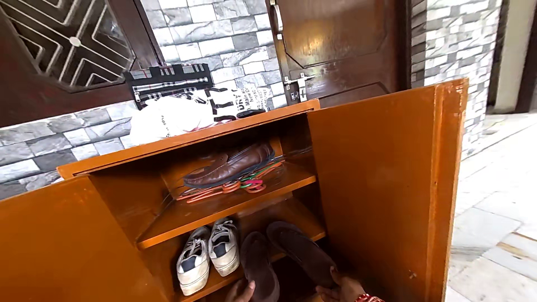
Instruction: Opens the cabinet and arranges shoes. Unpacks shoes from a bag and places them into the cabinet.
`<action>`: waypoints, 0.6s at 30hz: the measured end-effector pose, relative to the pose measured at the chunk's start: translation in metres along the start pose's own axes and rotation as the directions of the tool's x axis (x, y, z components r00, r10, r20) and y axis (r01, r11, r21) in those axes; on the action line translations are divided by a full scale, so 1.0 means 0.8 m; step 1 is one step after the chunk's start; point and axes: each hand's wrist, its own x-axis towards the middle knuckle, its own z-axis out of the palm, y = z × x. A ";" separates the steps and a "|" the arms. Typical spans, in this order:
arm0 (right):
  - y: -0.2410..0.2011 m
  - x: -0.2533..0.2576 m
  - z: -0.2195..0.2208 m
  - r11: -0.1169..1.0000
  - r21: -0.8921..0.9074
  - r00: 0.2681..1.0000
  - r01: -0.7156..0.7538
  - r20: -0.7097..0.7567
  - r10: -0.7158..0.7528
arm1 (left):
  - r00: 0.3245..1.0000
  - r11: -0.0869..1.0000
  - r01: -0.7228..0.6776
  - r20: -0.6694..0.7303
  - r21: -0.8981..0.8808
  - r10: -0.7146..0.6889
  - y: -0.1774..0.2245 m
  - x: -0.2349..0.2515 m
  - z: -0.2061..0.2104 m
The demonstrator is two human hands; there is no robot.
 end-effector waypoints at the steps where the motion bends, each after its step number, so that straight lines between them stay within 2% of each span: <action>1: 0.001 0.001 0.001 1.000 0.008 1.000 0.015 0.027 -0.016 | 0.999 0.998 -0.036 -0.024 -0.056 0.035 0.004 0.003 0.003; 3: 0.003 0.005 0.006 0.999 0.014 0.996 0.046 0.079 -0.047 | 0.991 0.983 -0.130 -0.036 -0.130 0.127 0.009 0.008 0.005; 4: 0.005 0.008 0.008 0.998 -0.001 0.992 0.061 0.111 -0.060 | 0.981 0.975 -0.193 -0.026 -0.106 0.192 0.007 0.011 0.004; 5: 0.006 0.010 0.011 0.997 -0.027 0.988 0.077 0.137 -0.073 | 0.964 0.964 -0.264 -0.009 -0.019 0.264 0.001 0.015 0.003; 7: 0.009 0.016 0.020 0.989 -0.080 0.979 0.121 0.177 -0.105 | 0.927 0.881 -0.364 0.027 0.302 0.374 -0.006 0.019 0.006; 8: 0.011 0.020 0.025 0.983 -0.105 0.972 0.152 0.197 -0.129 | 0.919 0.790 -0.361 0.047 0.495 0.390 -0.005 0.017 0.009; 10: 0.010 0.031 0.036 0.952 -0.182 0.945 0.248 0.262 -0.196 | 0.906 0.534 -0.312 0.076 0.785 0.417 -0.008 0.014 0.019; 12: 0.005 0.050 0.044 0.877 -0.291 0.899 0.383 0.336 -0.281 | 0.830 0.260 -0.343 0.161 0.903 0.534 -0.022 0.023 0.023; 14: 0.001 0.071 0.047 0.701 -0.459 0.829 0.546 0.415 -0.375 | 0.721 0.035 -0.380 0.273 0.924 0.637 -0.030 0.043 0.023; 15: -0.005 0.077 0.048 0.545 -0.586 0.801 0.599 0.436 -0.411 | 0.688 -0.032 -0.380 0.305 0.925 0.659 -0.030 0.053 0.024; 16: -0.011 0.077 0.051 0.353 -0.723 0.788 0.594 0.436 -0.434 | 0.678 -0.076 -0.365 0.321 0.928 0.662 -0.028 0.061 0.026; 18: -0.021 0.073 0.061 0.016 -0.885 0.789 0.466 0.407 -0.459 | 0.707 -0.122 -0.327 0.328 0.937 0.626 -0.022 0.068 0.034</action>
